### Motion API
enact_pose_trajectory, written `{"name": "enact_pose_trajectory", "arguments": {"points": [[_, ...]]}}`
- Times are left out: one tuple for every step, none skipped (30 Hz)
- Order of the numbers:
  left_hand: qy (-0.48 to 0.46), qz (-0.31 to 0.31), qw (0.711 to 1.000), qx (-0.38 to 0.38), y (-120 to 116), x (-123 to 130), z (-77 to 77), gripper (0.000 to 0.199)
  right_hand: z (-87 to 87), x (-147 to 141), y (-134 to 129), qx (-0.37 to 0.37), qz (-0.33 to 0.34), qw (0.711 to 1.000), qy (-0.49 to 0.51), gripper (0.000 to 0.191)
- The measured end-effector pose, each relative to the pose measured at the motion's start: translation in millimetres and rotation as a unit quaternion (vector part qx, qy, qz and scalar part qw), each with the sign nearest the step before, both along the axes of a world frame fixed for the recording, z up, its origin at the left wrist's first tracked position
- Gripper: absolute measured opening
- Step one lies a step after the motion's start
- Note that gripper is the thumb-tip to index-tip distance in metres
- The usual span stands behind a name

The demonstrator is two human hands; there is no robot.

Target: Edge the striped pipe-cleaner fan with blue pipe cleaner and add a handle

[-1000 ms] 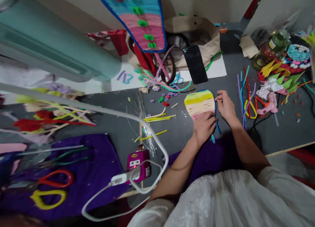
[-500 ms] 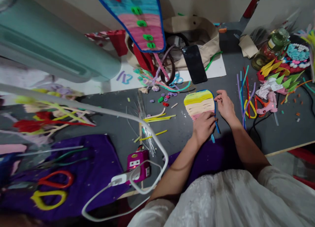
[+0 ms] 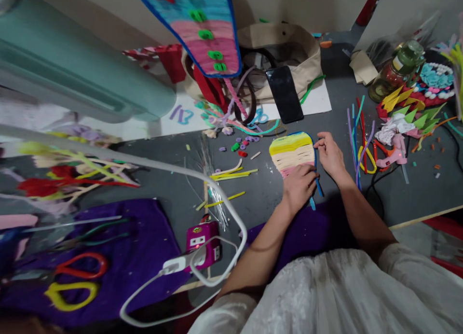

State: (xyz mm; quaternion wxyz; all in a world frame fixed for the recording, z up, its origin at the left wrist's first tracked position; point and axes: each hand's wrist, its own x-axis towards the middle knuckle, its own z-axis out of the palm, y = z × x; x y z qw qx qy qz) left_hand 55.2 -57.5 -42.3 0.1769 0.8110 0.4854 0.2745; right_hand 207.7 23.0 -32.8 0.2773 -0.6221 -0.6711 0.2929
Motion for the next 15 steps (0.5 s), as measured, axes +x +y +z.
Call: {"name": "enact_pose_trajectory", "arguments": {"points": [[0.000, 0.000, 1.000, -0.002, 0.0, 0.0, 0.0, 0.018, 0.1, 0.0, -0.1, 0.001, 0.000, 1.000, 0.000, 0.039], [0.001, 0.000, 1.000, -0.004, 0.0, -0.1, -0.1, 0.018, 0.1, 0.1, -0.2, 0.003, 0.000, 1.000, 0.001, 0.039], [0.002, 0.000, 1.000, -0.005, 0.0, -0.2, -0.4, 0.018, 0.1, 0.1, -0.3, 0.004, 0.000, 1.000, 0.000, 0.039], [0.003, 0.000, 1.000, -0.006, 0.0, -0.4, -0.8, 0.019, 0.1, 0.2, -0.4, 0.005, 0.000, 1.000, 0.000, 0.039], [0.003, -0.001, 1.000, -0.006, 0.1, -0.6, -1.2, 0.019, 0.2, 0.2, -0.4, 0.005, 0.000, 1.000, 0.000, 0.039], [0.003, -0.003, 1.000, -0.004, 0.2, -0.8, -1.6, 0.019, 0.2, 0.2, -0.5, 0.004, 0.000, 1.000, -0.001, 0.039], [0.002, -0.004, 1.000, -0.003, 0.2, -0.9, -1.9, 0.019, 0.3, 0.2, -0.5, 0.003, 0.000, 1.000, -0.002, 0.039], [0.001, -0.006, 1.000, -0.001, 0.3, -1.1, -2.2, 0.019, 0.3, 0.2, -0.4, 0.003, 0.001, 1.000, -0.003, 0.039], [-0.001, -0.007, 1.000, 0.000, 0.3, -1.2, -2.2, 0.018, 0.4, 0.2, -0.4, 0.002, 0.001, 1.000, -0.003, 0.040], [-0.002, -0.007, 1.000, 0.000, 0.3, -1.2, -2.2, 0.018, 0.4, 0.2, -0.3, 0.003, 0.001, 1.000, -0.003, 0.040], [-0.002, -0.007, 1.000, -0.001, 0.3, -1.2, -2.1, 0.018, 0.3, 0.1, -0.3, 0.004, 0.001, 1.000, -0.003, 0.040], [-0.002, -0.006, 1.000, -0.004, 0.2, -1.1, -1.8, 0.018, 0.1, 0.1, -0.3, 0.005, 0.001, 1.000, -0.003, 0.040], [-0.002, -0.005, 1.000, -0.007, 0.1, -1.1, -1.6, 0.018, -0.1, 0.1, -0.4, 0.006, 0.001, 1.000, -0.003, 0.040], [-0.001, -0.005, 1.000, -0.010, 0.0, -1.0, -1.3, 0.018, -0.3, 0.0, -0.5, 0.008, 0.000, 1.000, -0.003, 0.041], [-0.001, -0.004, 1.000, -0.012, 0.0, -0.9, -1.0, 0.018, -0.6, 0.0, -0.6, 0.010, 0.000, 1.000, -0.003, 0.041]]}}
